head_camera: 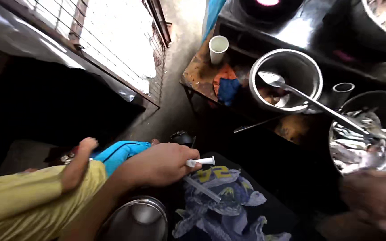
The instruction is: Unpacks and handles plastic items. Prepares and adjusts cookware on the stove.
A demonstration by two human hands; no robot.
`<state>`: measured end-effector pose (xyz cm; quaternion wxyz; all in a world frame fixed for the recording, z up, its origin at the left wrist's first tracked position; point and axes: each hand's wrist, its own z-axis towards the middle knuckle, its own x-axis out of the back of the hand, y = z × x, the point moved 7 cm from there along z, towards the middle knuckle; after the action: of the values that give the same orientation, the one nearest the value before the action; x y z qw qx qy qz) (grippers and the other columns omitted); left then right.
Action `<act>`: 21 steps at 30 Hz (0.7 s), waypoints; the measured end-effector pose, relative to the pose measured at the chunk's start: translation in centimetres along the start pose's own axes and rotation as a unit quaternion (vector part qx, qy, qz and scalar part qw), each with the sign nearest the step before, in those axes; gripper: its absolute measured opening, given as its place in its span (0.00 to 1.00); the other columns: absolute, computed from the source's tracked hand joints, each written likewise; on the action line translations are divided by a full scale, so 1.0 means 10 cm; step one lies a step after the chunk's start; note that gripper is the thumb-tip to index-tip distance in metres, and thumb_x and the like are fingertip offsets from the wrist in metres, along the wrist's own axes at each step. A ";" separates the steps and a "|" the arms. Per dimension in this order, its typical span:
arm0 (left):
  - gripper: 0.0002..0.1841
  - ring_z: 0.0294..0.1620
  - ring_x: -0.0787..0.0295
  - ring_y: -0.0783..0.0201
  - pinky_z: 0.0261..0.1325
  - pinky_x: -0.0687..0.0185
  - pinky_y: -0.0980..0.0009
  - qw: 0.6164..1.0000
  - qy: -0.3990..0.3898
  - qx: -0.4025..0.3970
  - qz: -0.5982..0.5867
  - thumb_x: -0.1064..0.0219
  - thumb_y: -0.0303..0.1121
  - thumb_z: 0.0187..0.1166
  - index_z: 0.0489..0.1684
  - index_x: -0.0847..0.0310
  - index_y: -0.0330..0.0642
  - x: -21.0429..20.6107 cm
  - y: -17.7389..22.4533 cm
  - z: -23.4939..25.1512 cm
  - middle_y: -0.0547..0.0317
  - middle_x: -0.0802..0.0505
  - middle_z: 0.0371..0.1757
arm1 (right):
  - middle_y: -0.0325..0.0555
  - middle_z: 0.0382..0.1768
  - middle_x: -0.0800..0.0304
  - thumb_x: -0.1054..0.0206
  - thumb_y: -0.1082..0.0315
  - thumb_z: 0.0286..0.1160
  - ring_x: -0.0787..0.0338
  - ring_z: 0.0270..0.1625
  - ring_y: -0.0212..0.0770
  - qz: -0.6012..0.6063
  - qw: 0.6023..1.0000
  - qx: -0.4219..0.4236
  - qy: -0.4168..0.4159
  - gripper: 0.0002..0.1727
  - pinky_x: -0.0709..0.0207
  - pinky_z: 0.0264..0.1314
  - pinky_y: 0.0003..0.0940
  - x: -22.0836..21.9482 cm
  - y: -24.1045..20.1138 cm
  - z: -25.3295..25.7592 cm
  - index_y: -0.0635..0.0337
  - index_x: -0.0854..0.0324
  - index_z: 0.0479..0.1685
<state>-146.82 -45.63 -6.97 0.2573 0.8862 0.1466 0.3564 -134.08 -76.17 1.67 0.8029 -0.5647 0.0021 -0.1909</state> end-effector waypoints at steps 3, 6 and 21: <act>0.20 0.31 0.18 0.67 0.33 0.23 0.58 1.000 -0.006 -0.023 -0.003 0.52 0.55 0.91 0.45 0.18 0.55 0.10 -0.11 0.13 0.68 0.17 0.28 | 0.38 0.51 0.09 0.39 0.46 0.86 0.12 0.56 0.32 -0.009 0.999 -0.024 -0.029 0.21 0.15 0.58 0.29 -0.23 0.28 0.51 0.51 0.11 0.58; 0.21 0.28 0.20 0.67 0.31 0.24 0.60 0.998 -0.015 -0.030 -0.050 0.52 0.55 0.91 0.45 0.16 0.53 0.33 -0.41 0.12 0.66 0.17 0.26 | 0.43 0.52 0.10 0.35 0.50 0.85 0.12 0.58 0.34 0.030 0.998 -0.047 -0.039 0.20 0.16 0.61 0.30 -0.46 0.65 0.81 0.55 0.12 0.60; 0.19 0.29 0.19 0.73 0.35 0.20 0.71 0.980 0.015 -0.038 -0.196 0.47 0.51 0.91 0.47 0.14 0.49 3.05 -3.56 0.11 0.67 0.13 0.32 | 0.39 0.48 0.07 0.38 0.58 0.86 0.12 0.40 0.29 0.216 0.901 -0.344 0.153 0.18 0.16 0.45 0.29 -0.59 3.71 4.61 0.58 0.14 0.65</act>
<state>-127.34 -3.13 -10.65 0.3537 0.8243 0.3073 0.3178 -118.14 -21.81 -16.58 0.5702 -0.7553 0.3120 -0.0841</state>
